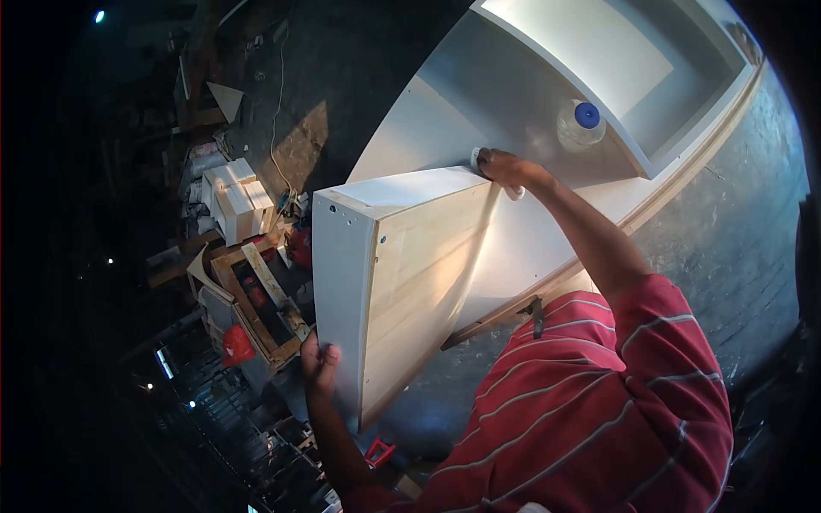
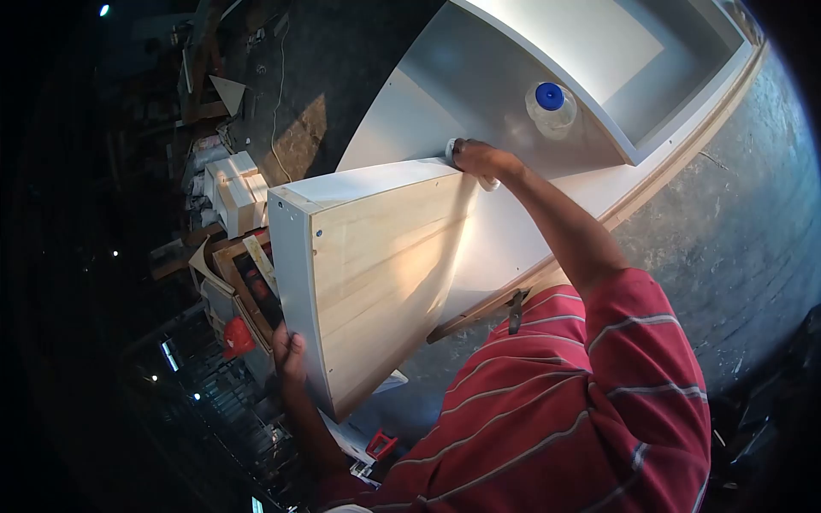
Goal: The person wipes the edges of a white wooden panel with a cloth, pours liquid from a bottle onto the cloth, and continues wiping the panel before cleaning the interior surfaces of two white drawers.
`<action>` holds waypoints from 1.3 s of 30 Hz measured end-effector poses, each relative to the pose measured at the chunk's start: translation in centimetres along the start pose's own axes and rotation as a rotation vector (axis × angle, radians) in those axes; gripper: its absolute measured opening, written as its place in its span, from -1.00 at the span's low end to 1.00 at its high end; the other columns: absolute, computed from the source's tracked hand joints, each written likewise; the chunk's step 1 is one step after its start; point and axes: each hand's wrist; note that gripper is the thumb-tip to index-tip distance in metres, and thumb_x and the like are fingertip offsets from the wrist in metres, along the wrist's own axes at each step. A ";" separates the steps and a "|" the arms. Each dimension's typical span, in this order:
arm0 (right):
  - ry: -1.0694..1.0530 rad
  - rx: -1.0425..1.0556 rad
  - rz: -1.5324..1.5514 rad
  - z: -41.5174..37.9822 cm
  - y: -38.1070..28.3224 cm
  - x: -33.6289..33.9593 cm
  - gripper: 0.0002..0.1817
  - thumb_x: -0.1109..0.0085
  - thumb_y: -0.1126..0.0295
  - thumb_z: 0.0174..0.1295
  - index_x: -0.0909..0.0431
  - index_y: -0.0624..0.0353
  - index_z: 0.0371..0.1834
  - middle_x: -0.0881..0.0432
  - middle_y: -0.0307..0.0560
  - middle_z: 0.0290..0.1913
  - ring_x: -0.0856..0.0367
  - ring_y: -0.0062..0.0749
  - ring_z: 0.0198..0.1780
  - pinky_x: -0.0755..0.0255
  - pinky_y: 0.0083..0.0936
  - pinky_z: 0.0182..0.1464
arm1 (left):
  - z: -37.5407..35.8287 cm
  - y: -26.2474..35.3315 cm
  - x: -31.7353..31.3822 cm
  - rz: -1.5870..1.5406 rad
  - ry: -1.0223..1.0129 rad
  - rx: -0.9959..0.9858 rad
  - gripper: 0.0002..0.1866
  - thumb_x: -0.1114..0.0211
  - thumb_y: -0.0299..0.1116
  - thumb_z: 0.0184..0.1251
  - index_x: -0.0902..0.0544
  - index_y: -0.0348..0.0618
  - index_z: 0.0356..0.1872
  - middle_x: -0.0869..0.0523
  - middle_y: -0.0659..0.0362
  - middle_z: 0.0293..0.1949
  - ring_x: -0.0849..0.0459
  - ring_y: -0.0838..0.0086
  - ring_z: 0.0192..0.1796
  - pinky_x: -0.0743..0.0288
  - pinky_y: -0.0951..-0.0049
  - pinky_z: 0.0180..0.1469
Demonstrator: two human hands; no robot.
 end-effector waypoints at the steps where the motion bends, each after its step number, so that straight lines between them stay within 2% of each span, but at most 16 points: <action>1: -0.027 0.001 -0.030 -0.1 0.3 0.0 -0.68 0.22 0.31 0.24 -0.47 0.28 -0.15 -0.60 0.16 -0.18 -0.60 -0.04 -0.19 -0.45 -0.26 -0.15 | 0.0 -0.1 0.3 0.016 -0.022 0.006 -0.35 -0.28 0.07 0.15 -0.46 -0.36 0.01 -0.57 0.21 -0.18 -0.47 0.57 -0.15 -0.30 0.56 -0.07; 3: -0.048 0.007 -0.077 -0.6 1.5 -0.1 -0.67 0.20 0.29 0.24 -0.50 0.31 -0.19 -0.60 0.19 -0.19 -0.60 -0.01 -0.20 -0.43 -0.22 -0.18 | 0.0 0.1 0.1 0.019 -0.036 0.001 -0.40 -0.28 0.03 0.18 -0.47 -0.35 0.00 -0.57 0.21 -0.19 -0.47 0.59 -0.16 -0.30 0.57 -0.08; 5: 0.150 0.448 -0.244 -0.8 4.2 0.3 -0.76 0.10 0.31 0.23 -0.47 0.27 -0.24 -0.56 0.10 -0.28 -0.59 -0.16 -0.27 -0.46 -0.31 -0.21 | 0.4 1.2 -0.4 -0.045 -0.082 -0.003 -0.50 -0.27 -0.06 0.23 -0.49 -0.33 -0.05 -0.58 0.23 -0.22 -0.47 0.62 -0.18 -0.29 0.60 -0.10; 6: 0.157 0.454 -0.264 -1.6 4.7 0.9 -0.76 0.10 0.31 0.23 -0.47 0.27 -0.24 -0.56 0.10 -0.28 -0.59 -0.16 -0.27 -0.46 -0.31 -0.21 | 0.5 1.5 -0.2 -0.040 -0.105 0.023 -0.54 -0.30 -0.12 0.22 -0.50 -0.33 -0.06 -0.59 0.24 -0.25 -0.48 0.64 -0.20 -0.30 0.62 -0.12; 8: 0.123 0.063 0.142 -6.6 3.5 1.7 -0.79 0.05 0.34 0.20 -0.48 0.28 -0.34 -0.54 -0.02 -0.40 -0.56 -0.30 -0.36 -0.42 -0.39 -0.29 | 1.0 1.7 0.1 -0.037 -0.112 -0.012 -0.54 -0.32 -0.13 0.20 -0.51 -0.32 -0.06 -0.60 0.23 -0.25 -0.49 0.63 -0.21 -0.30 0.62 -0.13; 13: 0.158 -0.010 0.237 -14.5 4.7 0.6 -0.75 0.03 0.30 0.18 -0.49 0.29 -0.30 -0.58 -0.04 -0.43 -0.56 -0.35 -0.41 -0.42 -0.41 -0.33 | 2.7 4.0 3.0 0.016 -0.113 -0.185 -0.49 -0.41 -0.15 0.11 -0.52 -0.33 -0.04 -0.64 0.17 -0.19 -0.55 0.55 -0.15 -0.36 0.56 -0.05; 19: 0.223 -0.051 0.201 -19.3 5.6 -1.3 -0.74 0.01 0.30 0.15 -0.51 0.28 -0.24 -0.57 -0.06 -0.36 -0.55 -0.36 -0.33 -0.42 -0.42 -0.24 | 5.7 4.9 6.4 0.151 -0.044 -0.240 -0.59 -0.37 -0.18 0.18 -0.57 -0.34 -0.13 -0.66 0.18 -0.27 -0.56 0.57 -0.22 -0.37 0.59 -0.10; 21: 0.344 0.003 0.163 -20.2 6.0 -1.8 -0.74 0.01 0.28 0.18 -0.52 0.26 -0.28 -0.60 -0.02 -0.41 -0.60 -0.30 -0.35 -0.45 -0.41 -0.26 | 5.9 4.9 6.7 0.163 0.003 -0.304 -0.59 -0.36 -0.17 0.19 -0.57 -0.34 -0.13 -0.65 0.17 -0.27 -0.55 0.57 -0.22 -0.37 0.59 -0.10; 23: 0.317 -0.054 0.126 -20.8 6.9 -2.2 -0.75 0.01 0.28 0.18 -0.51 0.23 -0.22 -0.62 0.03 -0.35 -0.62 -0.23 -0.30 -0.46 -0.37 -0.21 | 5.3 4.2 8.0 0.180 0.095 -0.292 -0.58 -0.35 -0.17 0.20 -0.56 -0.34 -0.11 -0.65 0.18 -0.26 -0.56 0.54 -0.21 -0.37 0.57 -0.08; 26: 0.526 0.015 0.157 -21.0 9.5 -4.1 -0.73 -0.01 0.26 0.24 -0.46 0.22 -0.12 -0.60 0.07 -0.29 -0.59 -0.16 -0.24 -0.45 -0.31 -0.15 | 3.2 2.9 10.3 0.222 0.183 -0.321 -0.55 -0.32 -0.14 0.22 -0.55 -0.36 -0.08 -0.65 0.14 -0.21 -0.55 0.50 -0.16 -0.34 0.54 -0.02; 29: 0.434 -0.100 0.508 -20.3 10.7 -4.3 -0.70 0.04 0.22 0.31 -0.46 0.24 -0.10 -0.57 -0.01 -0.33 -0.56 -0.22 -0.30 -0.45 -0.37 -0.17 | -0.1 1.1 13.0 0.183 0.318 -0.335 -0.51 -0.27 -0.09 0.26 -0.53 -0.37 -0.02 -0.63 0.08 -0.15 -0.52 0.47 -0.09 -0.30 0.50 0.06; 30: 0.422 -0.105 0.496 -20.1 10.7 -4.1 -0.70 0.04 0.22 0.31 -0.46 0.24 -0.10 -0.57 -0.01 -0.33 -0.56 -0.22 -0.30 -0.45 -0.37 -0.17 | -1.3 0.4 14.1 0.144 0.386 -0.314 -0.50 -0.24 -0.08 0.28 -0.52 -0.36 0.00 -0.62 0.08 -0.13 -0.51 0.46 -0.06 -0.28 0.49 0.08; 33: 0.247 -0.259 1.091 -19.2 7.7 -3.6 -0.60 0.10 0.12 0.32 -0.48 0.25 -0.07 -0.51 -0.08 -0.20 -0.51 -0.44 -0.25 -0.42 -0.48 -0.24 | -4.5 -2.3 17.4 0.160 0.514 -0.240 -0.50 -0.20 -0.07 0.31 -0.51 -0.35 0.01 -0.60 0.11 -0.11 -0.50 0.45 -0.04 -0.26 0.47 0.10; 35: 0.187 -0.255 1.033 -17.8 6.4 -3.3 -0.62 0.05 0.12 0.27 -0.51 0.20 -0.07 -0.50 -0.04 -0.18 -0.50 -0.42 -0.26 -0.41 -0.47 -0.27 | -6.6 -3.1 17.9 0.211 0.568 -0.196 -0.51 -0.18 -0.08 0.32 -0.51 -0.35 0.01 -0.60 0.13 -0.11 -0.50 0.45 -0.04 -0.26 0.46 0.10; 37: 0.279 -0.202 0.740 -17.0 5.2 -2.9 -0.64 0.04 0.14 0.25 -0.52 0.18 -0.09 -0.51 -0.05 -0.25 -0.49 -0.39 -0.30 -0.42 -0.44 -0.28 | -6.3 -2.8 16.8 0.267 0.633 -0.143 -0.55 -0.17 -0.11 0.34 -0.54 -0.36 -0.03 -0.60 0.16 -0.13 -0.49 0.45 -0.05 -0.25 0.44 0.10; 39: 0.252 -0.192 0.765 -16.5 4.5 -2.8 -0.64 0.03 0.14 0.24 -0.51 0.21 -0.11 -0.51 -0.06 -0.28 -0.49 -0.37 -0.32 -0.42 -0.43 -0.25 | -5.2 -4.4 17.0 0.222 0.536 -0.110 -0.58 -0.19 -0.15 0.33 -0.53 -0.38 -0.06 -0.59 0.16 -0.16 -0.50 0.48 -0.12 -0.30 0.48 0.03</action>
Point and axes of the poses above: each hand's wrist, its own z-axis towards the middle knuckle, its own x-axis out of the back of the hand, y = z × x
